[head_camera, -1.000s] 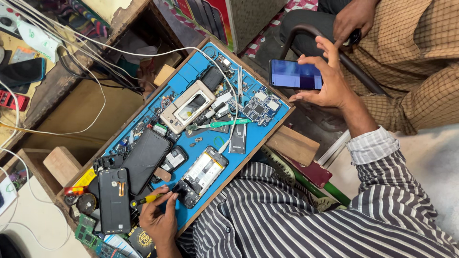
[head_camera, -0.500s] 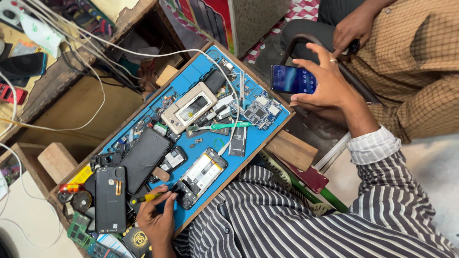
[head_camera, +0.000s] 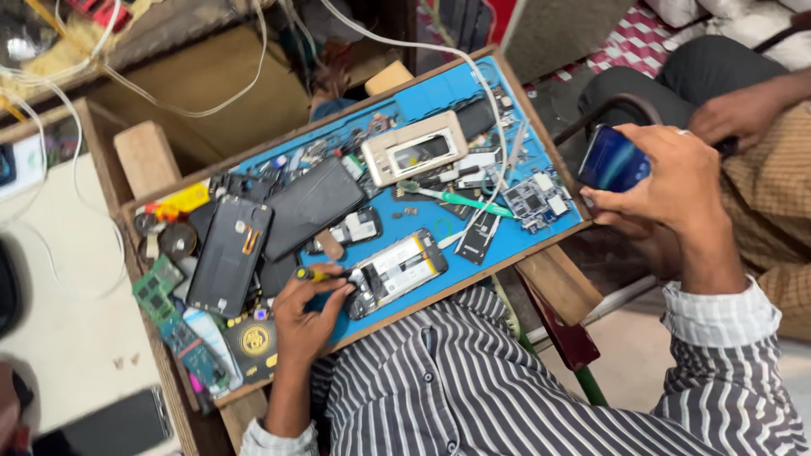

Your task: The person uses a yellow screwdriver to work on the internal components of a disassembled smartphone while also operating a second smartphone with the other hand. The person adjusts parts inside the phone chassis and navigates menus on the second device.

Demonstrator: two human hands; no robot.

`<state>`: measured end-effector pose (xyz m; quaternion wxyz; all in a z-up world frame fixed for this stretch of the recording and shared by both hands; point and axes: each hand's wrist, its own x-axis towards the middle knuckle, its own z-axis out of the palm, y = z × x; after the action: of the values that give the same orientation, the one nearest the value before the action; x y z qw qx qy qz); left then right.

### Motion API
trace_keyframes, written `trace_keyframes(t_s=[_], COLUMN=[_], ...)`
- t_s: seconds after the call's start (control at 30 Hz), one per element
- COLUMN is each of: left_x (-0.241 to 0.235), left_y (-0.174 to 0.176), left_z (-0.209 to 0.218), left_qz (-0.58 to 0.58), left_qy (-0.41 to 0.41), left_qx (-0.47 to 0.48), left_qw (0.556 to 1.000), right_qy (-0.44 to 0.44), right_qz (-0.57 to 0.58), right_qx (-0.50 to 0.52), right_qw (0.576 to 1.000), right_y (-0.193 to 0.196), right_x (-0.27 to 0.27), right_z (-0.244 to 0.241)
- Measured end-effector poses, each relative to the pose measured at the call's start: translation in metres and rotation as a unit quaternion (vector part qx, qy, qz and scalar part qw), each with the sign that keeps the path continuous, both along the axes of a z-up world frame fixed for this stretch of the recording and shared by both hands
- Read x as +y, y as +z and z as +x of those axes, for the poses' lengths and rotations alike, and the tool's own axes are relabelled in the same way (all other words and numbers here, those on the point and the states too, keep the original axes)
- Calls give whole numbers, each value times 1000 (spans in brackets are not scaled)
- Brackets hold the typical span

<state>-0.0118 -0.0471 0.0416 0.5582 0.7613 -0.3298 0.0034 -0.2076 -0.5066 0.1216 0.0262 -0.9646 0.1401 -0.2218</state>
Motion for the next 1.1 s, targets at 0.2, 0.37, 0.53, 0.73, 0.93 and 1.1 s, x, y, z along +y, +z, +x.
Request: trace_keyframes(t_s=[0.2, 0.37, 0.53, 0.73, 0.93, 1.1], left_x=[0, 1, 2, 2, 2, 2], left_y=[5, 10, 10, 5, 5, 7], left_z=[2, 2, 4, 4, 3, 3], left_qz=[-19, -11, -20, -30, -25, -19], left_qy=[-13, -19, -26, -29, -34, -33], left_qx=[-3, -8, -9, -21, -23, -26], left_qw=[1000, 1000, 999, 999, 999, 999], right_qy=[53, -2, -50, -49, -36, 3], right_qz=[9, 75, 21, -54, -60, 28], right_qx=[-5, 159, 165, 73, 83, 24], right_qw=[999, 984, 985, 995, 994, 999], right_y=[33, 23, -2, -30, -38, -31], right_x=[62, 122, 146, 142, 133, 125], right_z=[48, 131, 181, 197, 188, 171])
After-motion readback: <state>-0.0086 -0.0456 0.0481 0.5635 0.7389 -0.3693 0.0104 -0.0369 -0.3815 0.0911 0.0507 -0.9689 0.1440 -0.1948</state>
